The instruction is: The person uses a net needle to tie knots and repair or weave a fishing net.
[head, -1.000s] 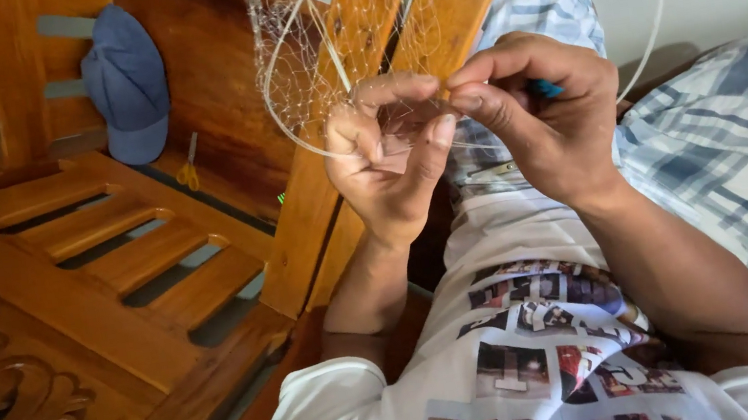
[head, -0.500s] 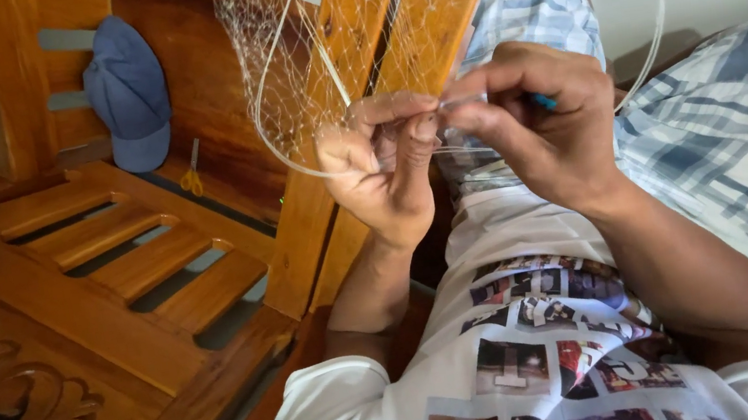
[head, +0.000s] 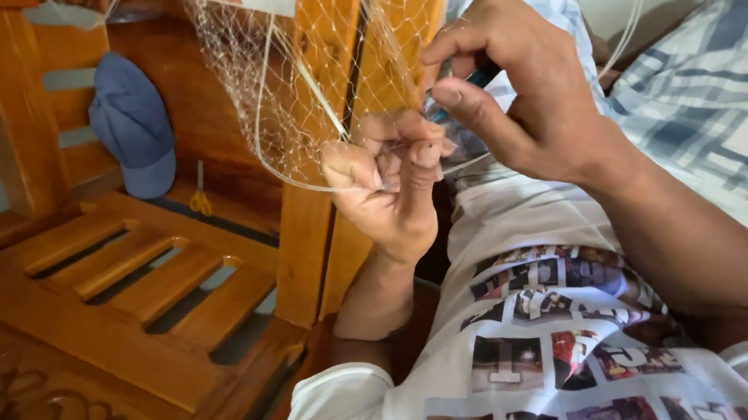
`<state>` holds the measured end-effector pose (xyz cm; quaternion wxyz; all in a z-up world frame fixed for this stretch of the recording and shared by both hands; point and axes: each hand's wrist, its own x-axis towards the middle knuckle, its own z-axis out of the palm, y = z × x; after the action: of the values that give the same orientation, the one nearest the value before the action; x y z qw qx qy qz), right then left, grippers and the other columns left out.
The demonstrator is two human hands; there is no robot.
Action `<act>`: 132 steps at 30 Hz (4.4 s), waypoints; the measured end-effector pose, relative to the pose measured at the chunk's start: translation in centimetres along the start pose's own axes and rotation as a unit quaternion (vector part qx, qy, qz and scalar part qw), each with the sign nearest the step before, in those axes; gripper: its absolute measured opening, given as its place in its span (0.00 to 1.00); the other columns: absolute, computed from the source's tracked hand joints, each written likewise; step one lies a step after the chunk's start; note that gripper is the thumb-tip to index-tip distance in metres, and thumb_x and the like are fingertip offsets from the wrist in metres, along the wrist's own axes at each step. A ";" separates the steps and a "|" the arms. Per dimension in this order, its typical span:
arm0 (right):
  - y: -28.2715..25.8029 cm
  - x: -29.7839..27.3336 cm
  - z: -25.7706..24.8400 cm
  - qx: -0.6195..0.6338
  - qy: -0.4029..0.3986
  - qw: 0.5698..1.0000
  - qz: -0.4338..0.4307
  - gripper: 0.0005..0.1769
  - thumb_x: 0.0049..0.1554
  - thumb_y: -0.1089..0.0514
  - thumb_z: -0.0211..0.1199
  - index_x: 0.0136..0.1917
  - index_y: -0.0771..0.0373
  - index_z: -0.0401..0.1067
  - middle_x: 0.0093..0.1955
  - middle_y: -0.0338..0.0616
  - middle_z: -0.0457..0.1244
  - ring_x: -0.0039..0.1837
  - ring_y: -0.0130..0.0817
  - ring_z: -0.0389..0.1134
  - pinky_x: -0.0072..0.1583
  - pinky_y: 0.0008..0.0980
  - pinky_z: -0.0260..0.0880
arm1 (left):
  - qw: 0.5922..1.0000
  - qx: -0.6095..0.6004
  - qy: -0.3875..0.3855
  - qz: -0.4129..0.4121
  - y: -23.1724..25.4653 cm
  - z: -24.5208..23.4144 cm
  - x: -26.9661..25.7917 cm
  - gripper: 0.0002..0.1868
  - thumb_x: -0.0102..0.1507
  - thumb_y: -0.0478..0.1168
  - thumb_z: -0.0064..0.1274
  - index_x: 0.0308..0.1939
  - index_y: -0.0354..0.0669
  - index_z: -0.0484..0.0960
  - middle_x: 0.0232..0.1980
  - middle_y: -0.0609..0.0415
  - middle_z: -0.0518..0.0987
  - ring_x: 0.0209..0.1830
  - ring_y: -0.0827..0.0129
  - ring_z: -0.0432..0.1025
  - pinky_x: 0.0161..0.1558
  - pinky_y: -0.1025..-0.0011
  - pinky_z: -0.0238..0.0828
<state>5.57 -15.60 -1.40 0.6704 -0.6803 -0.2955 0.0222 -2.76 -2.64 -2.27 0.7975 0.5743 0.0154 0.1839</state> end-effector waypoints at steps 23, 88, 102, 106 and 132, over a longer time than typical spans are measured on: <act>-3.3 -4.1 4.8 -0.292 0.191 0.794 -0.499 0.13 0.53 0.60 0.64 0.51 0.45 0.75 0.45 0.21 0.63 0.46 0.13 0.59 0.47 0.20 0.54 | 0.998 0.018 -0.057 -0.001 1.6 0.8 1.5 0.27 0.58 0.26 0.56 0.38 0.48 0.49 0.40 0.44 0.75 0.39 0.66 0.75 0.43 0.77 0.75; -0.6 -2.0 1.4 0.109 0.079 0.990 -0.032 0.08 0.58 0.67 0.53 0.51 0.69 0.64 0.46 0.47 0.57 0.47 0.34 0.56 0.53 0.29 0.58 | 0.997 0.048 -0.053 0.042 1.3 0.3 2.1 0.22 0.63 0.33 0.52 0.37 0.49 0.49 0.43 0.50 0.77 0.39 0.73 0.72 0.42 0.81 0.69; -3.4 -3.2 -3.9 0.111 0.107 0.971 -0.184 0.14 0.61 0.43 0.50 0.39 0.49 0.55 0.44 0.32 0.53 0.47 0.27 0.64 0.69 0.43 0.67 | 0.989 0.082 -0.062 0.104 0.3 -0.2 2.4 0.21 0.61 0.26 0.51 0.34 0.47 0.52 0.46 0.48 0.77 0.39 0.72 0.72 0.39 0.80 0.70; -3.1 -3.3 -4.0 -0.144 0.094 0.978 -0.117 0.08 0.53 0.67 0.60 0.45 0.76 0.70 0.48 0.58 0.57 0.39 0.37 0.54 0.44 0.38 0.61 | 0.992 0.073 -0.070 0.080 0.5 -0.1 2.1 0.21 0.62 0.28 0.52 0.35 0.47 0.52 0.46 0.47 0.77 0.39 0.71 0.72 0.42 0.80 0.69; -1.9 -6.1 -2.3 -0.071 0.137 0.982 -0.110 0.11 0.62 0.61 0.53 0.44 0.71 0.72 0.66 0.44 0.44 0.68 0.43 0.52 0.62 0.43 0.75 | 0.995 -0.011 -0.090 -0.053 1.0 -0.8 1.8 0.17 0.64 0.34 0.51 0.34 0.47 0.54 0.45 0.51 0.71 0.34 0.71 0.71 0.37 0.80 0.71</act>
<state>0.81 -20.46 -1.69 0.6531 -0.6859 -0.2748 -0.1656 -1.52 -1.09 -1.24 0.8106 0.5780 -0.0279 0.0894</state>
